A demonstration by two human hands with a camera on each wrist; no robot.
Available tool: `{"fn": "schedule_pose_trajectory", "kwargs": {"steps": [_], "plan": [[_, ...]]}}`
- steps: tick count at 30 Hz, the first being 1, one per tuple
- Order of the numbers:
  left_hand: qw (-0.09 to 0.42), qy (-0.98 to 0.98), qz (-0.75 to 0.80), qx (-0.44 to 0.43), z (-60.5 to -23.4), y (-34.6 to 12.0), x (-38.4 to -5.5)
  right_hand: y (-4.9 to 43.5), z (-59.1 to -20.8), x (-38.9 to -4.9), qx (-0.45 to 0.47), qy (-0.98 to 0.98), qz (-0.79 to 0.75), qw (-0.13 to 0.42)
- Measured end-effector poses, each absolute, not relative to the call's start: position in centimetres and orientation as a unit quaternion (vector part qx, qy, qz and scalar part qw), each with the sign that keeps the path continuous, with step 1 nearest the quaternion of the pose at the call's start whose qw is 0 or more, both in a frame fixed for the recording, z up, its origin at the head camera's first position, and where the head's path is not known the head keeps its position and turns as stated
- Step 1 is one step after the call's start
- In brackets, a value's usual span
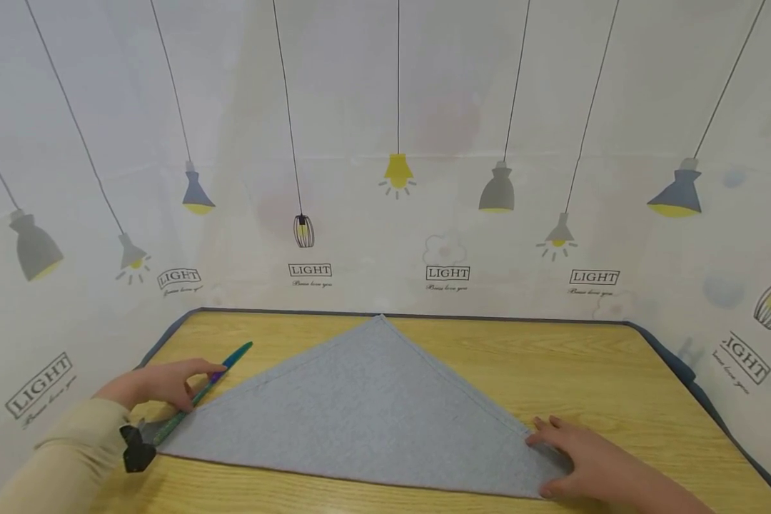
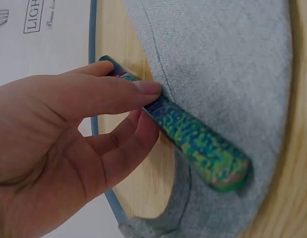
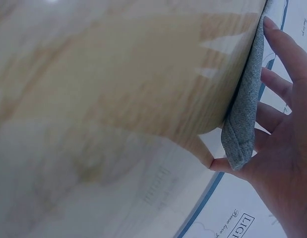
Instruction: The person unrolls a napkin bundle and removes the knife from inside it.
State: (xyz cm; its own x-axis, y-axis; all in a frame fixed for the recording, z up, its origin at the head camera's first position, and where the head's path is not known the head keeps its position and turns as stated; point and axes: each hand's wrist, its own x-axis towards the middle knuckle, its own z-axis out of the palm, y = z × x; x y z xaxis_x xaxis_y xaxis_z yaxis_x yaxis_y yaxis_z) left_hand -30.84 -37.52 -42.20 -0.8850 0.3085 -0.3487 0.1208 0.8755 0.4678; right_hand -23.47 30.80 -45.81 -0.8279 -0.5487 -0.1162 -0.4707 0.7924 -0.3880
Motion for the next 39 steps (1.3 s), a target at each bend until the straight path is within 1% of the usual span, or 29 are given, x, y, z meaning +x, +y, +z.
{"fn": "schedule_pose_trajectory", "kwargs": {"steps": [4,10,18,21,26,29,32,39], "plan": [[0.216,0.924,0.300,0.098,-42.5,-37.5,-30.7,30.9,-46.0,-23.4,-0.272,0.940,-0.174,0.109],[0.194,0.893,0.387,0.125,-42.4,-37.5,-30.9,31.1,-46.3,-23.3,-0.289,0.942,-0.157,0.067],[0.177,0.875,0.436,0.113,-42.2,-36.7,-31.8,31.1,-45.9,-23.6,-0.283,0.936,-0.179,0.106],[0.174,0.869,0.448,0.122,-42.3,-36.5,-32.2,31.1,-46.0,-23.5,-0.289,0.935,-0.181,0.100],[0.156,0.876,0.447,0.094,-42.4,-36.1,-33.1,31.1,-46.0,-23.5,-0.295,0.936,-0.168,0.089],[0.140,0.885,0.437,0.072,-42.5,-36.0,-33.7,31.1,-45.9,-23.4,-0.292,0.936,-0.172,0.093],[0.136,0.890,0.432,0.059,-42.7,-36.0,-34.2,31.1,-45.8,-23.4,-0.291,0.935,-0.180,0.096],[0.124,0.901,0.413,0.050,-43.4,-35.7,-35.4,31.2,-46.0,-23.4,-0.288,0.935,-0.183,0.097]]}}
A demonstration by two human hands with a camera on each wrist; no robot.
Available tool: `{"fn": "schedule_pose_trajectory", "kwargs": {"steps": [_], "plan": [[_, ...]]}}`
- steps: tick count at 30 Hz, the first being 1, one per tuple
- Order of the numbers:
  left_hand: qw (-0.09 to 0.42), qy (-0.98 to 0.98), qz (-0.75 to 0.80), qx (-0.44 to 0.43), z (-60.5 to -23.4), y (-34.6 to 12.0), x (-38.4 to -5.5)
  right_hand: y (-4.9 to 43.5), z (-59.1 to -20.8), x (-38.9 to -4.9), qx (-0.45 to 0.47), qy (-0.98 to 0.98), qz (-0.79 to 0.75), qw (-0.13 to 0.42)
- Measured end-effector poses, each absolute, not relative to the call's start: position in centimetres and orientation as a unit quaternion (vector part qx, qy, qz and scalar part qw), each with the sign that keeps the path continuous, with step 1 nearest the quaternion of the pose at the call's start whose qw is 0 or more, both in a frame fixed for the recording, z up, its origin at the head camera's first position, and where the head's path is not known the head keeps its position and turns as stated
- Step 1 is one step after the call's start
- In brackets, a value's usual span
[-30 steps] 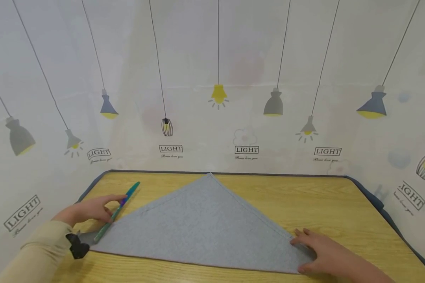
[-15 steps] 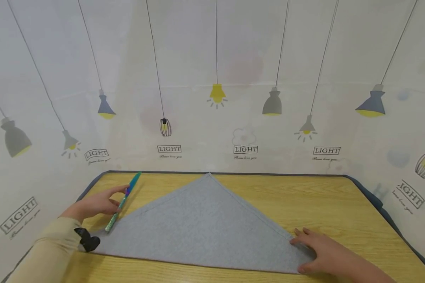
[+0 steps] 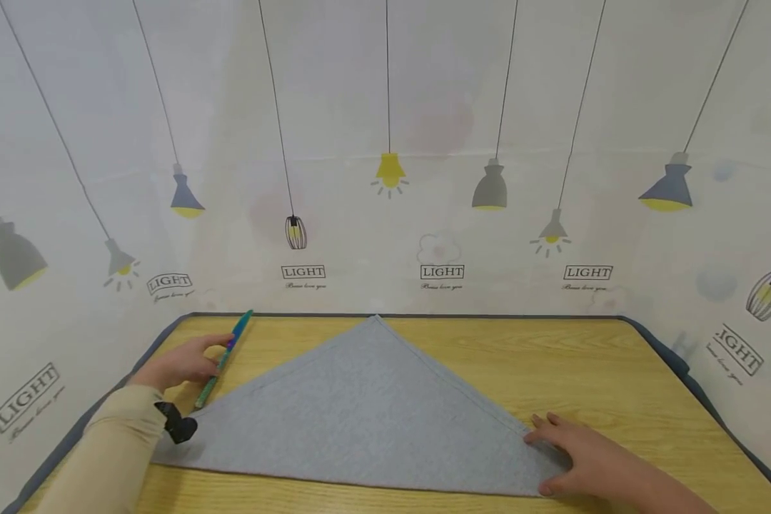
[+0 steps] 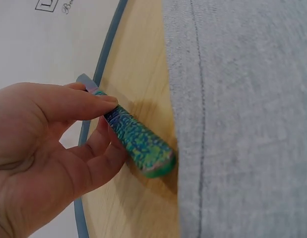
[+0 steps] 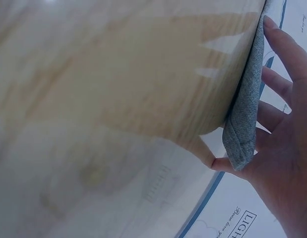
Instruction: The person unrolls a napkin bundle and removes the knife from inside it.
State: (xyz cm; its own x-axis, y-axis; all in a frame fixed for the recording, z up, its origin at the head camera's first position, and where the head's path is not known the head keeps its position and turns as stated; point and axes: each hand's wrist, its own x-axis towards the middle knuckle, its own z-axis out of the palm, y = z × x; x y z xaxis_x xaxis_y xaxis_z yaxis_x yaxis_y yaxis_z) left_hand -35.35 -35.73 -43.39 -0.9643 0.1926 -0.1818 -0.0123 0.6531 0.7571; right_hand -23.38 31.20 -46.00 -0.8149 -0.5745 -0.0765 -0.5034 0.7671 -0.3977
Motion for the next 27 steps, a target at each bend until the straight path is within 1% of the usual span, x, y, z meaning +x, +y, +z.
{"fn": "schedule_pose_trajectory", "kwargs": {"steps": [6,11,16,19,24,27], "plan": [[0.140,0.923,0.358,0.031,-43.2,-35.1,-36.3,31.4,-46.2,-23.7,-0.286,0.934,-0.187,0.109],[0.159,0.932,0.325,0.023,-43.4,-34.9,-37.4,31.4,-46.4,-23.8,-0.291,0.935,-0.177,0.096],[0.164,0.940,0.296,0.032,-43.3,-34.5,-37.7,31.5,-46.7,-23.8,-0.311,0.933,-0.167,0.065],[0.164,0.949,0.266,0.045,-43.1,-34.3,-37.7,31.5,-46.8,-23.8,-0.317,0.932,-0.164,0.057],[0.142,0.965,0.211,0.068,-42.9,-34.2,-37.7,31.4,-46.5,-23.6,-0.301,0.938,-0.159,0.068],[0.141,0.964,0.217,0.063,-42.8,-34.1,-37.7,31.2,-46.2,-23.5,-0.294,0.939,-0.160,0.078]]}}
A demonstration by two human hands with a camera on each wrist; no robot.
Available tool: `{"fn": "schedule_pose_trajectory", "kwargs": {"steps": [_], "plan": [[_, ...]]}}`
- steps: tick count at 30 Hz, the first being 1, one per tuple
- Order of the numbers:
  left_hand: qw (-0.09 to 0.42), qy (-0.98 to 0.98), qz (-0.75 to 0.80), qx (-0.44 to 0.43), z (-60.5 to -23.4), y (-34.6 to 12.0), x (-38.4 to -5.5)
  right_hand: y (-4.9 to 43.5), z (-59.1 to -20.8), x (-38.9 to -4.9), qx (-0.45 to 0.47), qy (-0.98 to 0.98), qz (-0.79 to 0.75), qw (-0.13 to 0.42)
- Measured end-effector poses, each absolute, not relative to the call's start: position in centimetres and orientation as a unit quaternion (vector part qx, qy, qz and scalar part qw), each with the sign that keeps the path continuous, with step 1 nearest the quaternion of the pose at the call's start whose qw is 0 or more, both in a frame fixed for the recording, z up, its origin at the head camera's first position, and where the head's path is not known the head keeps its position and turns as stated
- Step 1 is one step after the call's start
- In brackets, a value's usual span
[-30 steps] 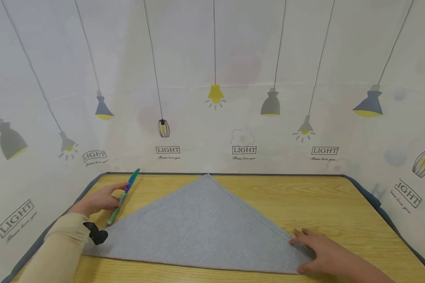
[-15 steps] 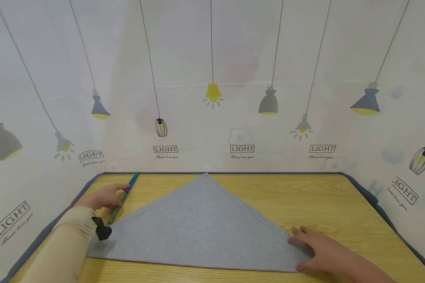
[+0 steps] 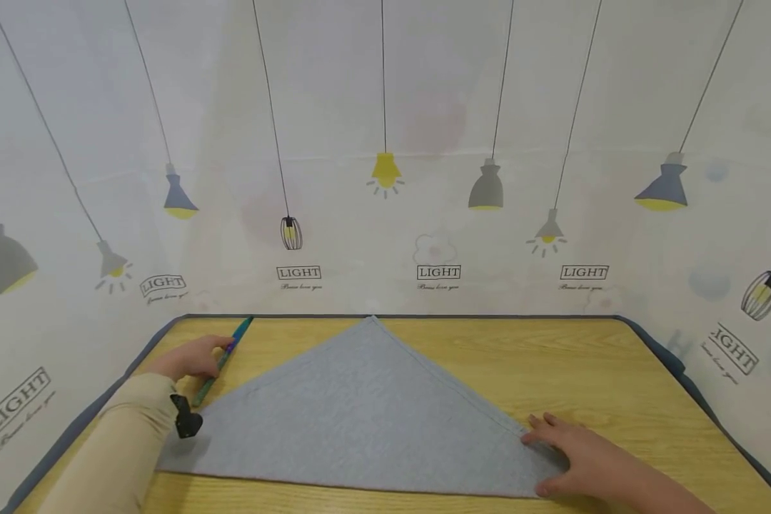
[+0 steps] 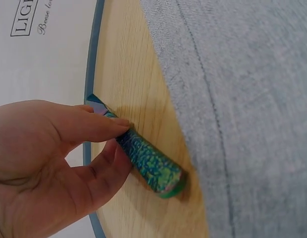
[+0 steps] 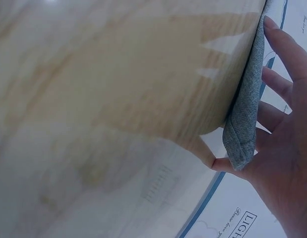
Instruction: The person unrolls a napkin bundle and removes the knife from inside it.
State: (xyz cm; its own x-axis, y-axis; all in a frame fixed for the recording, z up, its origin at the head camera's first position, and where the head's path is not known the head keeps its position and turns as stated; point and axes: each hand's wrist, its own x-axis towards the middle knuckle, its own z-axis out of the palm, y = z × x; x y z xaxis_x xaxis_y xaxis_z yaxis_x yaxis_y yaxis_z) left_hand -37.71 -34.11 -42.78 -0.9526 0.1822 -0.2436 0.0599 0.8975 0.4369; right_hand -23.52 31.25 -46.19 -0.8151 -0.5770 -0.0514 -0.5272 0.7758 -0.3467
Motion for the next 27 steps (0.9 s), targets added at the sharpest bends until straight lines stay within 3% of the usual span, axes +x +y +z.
{"fn": "schedule_pose_trajectory", "kwargs": {"steps": [27], "plan": [[0.134,0.945,0.299,0.008,-45.3,-35.3,-37.5,30.9,-46.5,-25.1,-0.292,0.933,-0.174,0.120]]}}
